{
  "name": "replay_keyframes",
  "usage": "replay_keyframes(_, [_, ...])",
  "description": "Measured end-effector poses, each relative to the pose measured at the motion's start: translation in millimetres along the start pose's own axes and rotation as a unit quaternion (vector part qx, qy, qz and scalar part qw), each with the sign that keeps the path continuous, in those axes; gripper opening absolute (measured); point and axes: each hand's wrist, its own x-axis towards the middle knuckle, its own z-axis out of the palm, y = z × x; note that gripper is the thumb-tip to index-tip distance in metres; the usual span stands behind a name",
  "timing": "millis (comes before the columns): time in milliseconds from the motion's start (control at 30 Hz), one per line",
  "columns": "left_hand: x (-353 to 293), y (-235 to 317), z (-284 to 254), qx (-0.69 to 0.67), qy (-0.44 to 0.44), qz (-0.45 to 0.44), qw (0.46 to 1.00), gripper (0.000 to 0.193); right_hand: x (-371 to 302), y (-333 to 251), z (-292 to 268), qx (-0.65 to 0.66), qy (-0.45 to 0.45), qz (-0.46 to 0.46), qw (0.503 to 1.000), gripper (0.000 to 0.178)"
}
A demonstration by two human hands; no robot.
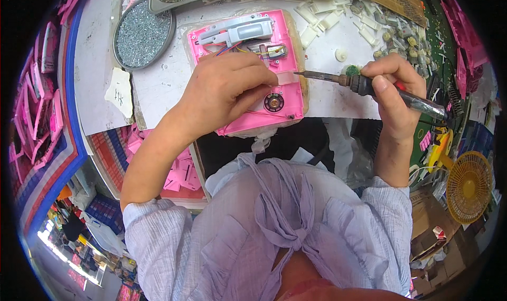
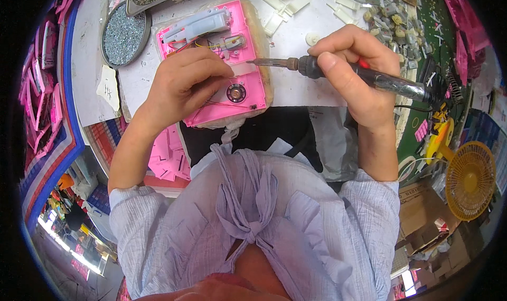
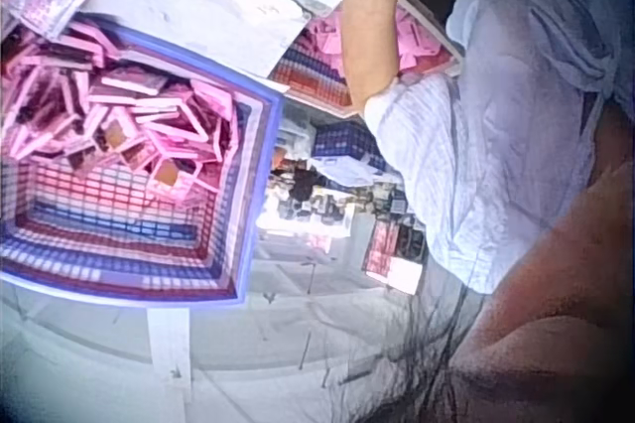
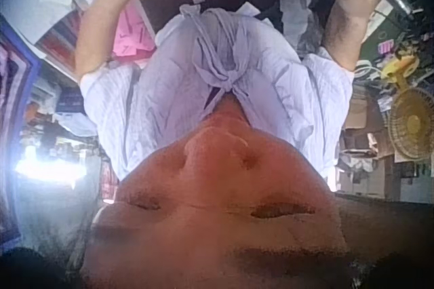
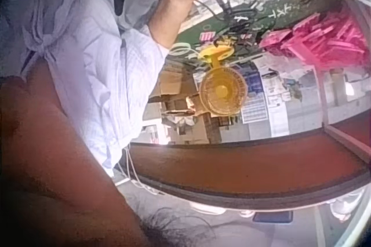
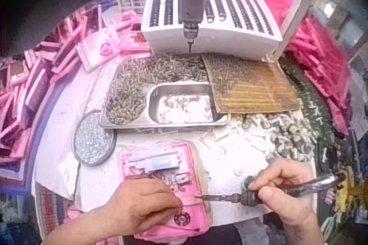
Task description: Assembling and soldering electronic components inside a pink toy casing.
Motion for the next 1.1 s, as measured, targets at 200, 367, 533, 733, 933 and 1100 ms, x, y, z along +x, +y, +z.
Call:
replay_keyframes(200, [-1, 5, 2, 0.062, -0.011, 0.024, 0.998, 0.022, -5, 2, 6, 0.006, -0.005, 0.011, 1.000, 0.015])
replay_keyframes(367, [-1, 9, 6, 0.102, -0.007, 0.026, 0.994, 0.024, -9, 1, 14, -0.014, -0.044, 0.021, 0.999, 0.012])
replay_keyframes(533, [0, 9, 7, 0.116, -0.010, 0.027, 0.993, 0.024, -8, 6, 17, -0.091, -0.068, -0.030, 0.993, 0.010])
replay_keyframes(733, [1, 9, 5, 0.126, -0.027, 0.029, 0.991, 0.026, -8, 2, 23, -0.100, -0.084, -0.028, 0.991, 0.009])
replay_keyframes(933, [1, 7, 5, 0.121, -0.026, 0.043, 0.991, 0.027, -5, 3, 25, -0.100, -0.098, -0.026, 0.990, 0.012])
replay_keyframes(1100, [2, 7, 6, 0.118, -0.031, 0.044, 0.992, 0.027, -6, -5, 28, -0.133, -0.106, -0.013, 0.985, 0.019])
